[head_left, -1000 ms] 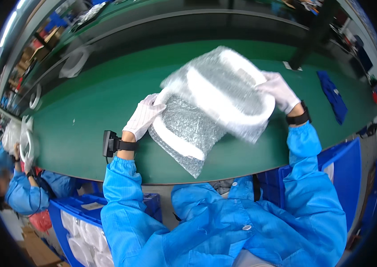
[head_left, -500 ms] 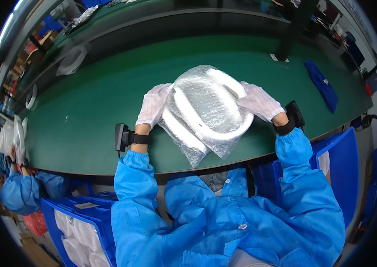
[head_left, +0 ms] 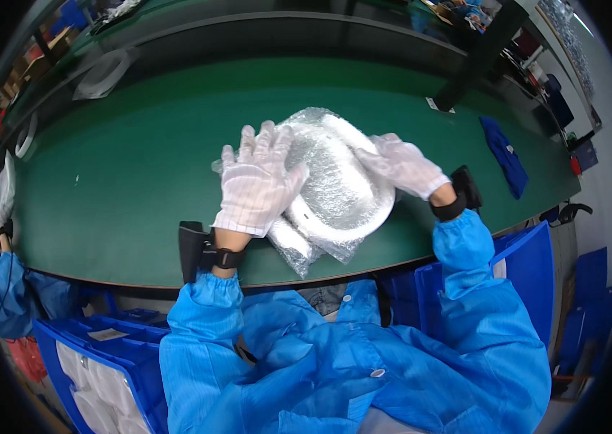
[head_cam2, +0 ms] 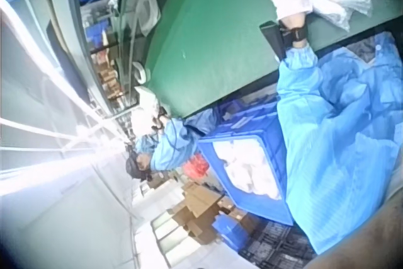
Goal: Packaging bubble-wrapped plastic components into a lined blue bin at a factory assembly line.
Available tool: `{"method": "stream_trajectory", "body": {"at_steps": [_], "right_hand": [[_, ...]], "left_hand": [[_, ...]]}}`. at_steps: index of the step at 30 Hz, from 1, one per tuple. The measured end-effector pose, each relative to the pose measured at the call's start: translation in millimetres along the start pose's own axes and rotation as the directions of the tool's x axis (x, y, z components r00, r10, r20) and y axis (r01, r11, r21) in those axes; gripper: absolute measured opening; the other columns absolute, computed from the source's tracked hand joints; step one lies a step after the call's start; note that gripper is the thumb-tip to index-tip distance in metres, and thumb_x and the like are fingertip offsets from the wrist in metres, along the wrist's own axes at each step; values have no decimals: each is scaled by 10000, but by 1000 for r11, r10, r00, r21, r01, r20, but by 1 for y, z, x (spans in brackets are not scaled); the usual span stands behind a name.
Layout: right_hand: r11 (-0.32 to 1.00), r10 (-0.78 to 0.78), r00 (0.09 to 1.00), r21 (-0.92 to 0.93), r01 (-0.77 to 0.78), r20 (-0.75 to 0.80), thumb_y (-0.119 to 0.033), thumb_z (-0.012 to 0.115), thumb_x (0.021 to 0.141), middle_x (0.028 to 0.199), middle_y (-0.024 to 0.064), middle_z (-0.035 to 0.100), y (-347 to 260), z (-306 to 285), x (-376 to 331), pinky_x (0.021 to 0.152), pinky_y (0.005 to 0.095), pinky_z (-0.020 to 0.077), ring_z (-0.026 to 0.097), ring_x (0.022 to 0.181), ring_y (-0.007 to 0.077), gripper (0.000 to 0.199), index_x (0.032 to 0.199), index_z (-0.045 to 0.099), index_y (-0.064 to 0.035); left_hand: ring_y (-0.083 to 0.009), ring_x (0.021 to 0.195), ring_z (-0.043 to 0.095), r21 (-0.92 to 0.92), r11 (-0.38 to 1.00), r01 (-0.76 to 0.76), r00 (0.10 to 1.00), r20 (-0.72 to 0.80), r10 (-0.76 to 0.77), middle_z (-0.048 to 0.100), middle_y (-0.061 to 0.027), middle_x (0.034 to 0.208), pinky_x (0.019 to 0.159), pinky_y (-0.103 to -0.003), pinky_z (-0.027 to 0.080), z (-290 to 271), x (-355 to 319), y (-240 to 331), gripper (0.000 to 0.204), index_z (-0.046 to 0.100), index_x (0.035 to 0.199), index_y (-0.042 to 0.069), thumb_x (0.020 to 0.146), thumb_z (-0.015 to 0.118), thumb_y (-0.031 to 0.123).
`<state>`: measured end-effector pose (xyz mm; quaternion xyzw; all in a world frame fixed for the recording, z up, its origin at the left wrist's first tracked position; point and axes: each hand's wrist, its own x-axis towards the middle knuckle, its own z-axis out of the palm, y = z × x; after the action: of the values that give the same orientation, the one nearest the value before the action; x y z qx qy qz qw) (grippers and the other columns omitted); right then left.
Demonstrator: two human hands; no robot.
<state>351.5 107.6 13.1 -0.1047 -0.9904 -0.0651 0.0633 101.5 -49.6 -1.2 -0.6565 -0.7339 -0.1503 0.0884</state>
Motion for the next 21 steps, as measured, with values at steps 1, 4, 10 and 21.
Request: {"method": "stream_trajectory", "body": {"at_steps": [1,4,10,21], "right_hand": [[1000,11,1000,3,-11,2,-490,515,897,969,227,604,-13,3,8,707,461,499,583,863,387,618,1097,519,94],[731,672,740,189,-656,-35,-618,531,855,925,297,602,-48,8,22,741,448,506,614,842,439,767,1160,517,85],[742,611,787,287,-606,82,-634,549,835,1000,290,599,-37,5,22,791,451,497,612,922,425,797,1159,529,93],[711,535,839,485,-509,96,-703,596,745,731,255,623,-22,8,22,658,464,485,625,743,405,785,782,641,79]], "left_hand": [[-416,1367,303,-17,999,34,999,29,-34,352,-165,1481,1083,-588,263,2,1,0,680,374,1440,147,886,503,518],[-418,1376,287,-1,1000,26,999,41,-26,334,-149,1497,1081,-595,260,6,1,2,664,367,1445,157,892,491,501],[-420,1319,366,-34,983,182,960,-209,-185,416,-212,1416,1066,-504,329,-13,-5,10,702,369,1413,32,844,631,349],[-401,822,641,-336,749,571,787,-36,-616,621,-269,946,736,-450,523,-5,-67,22,635,594,1059,-40,823,639,548]]}}
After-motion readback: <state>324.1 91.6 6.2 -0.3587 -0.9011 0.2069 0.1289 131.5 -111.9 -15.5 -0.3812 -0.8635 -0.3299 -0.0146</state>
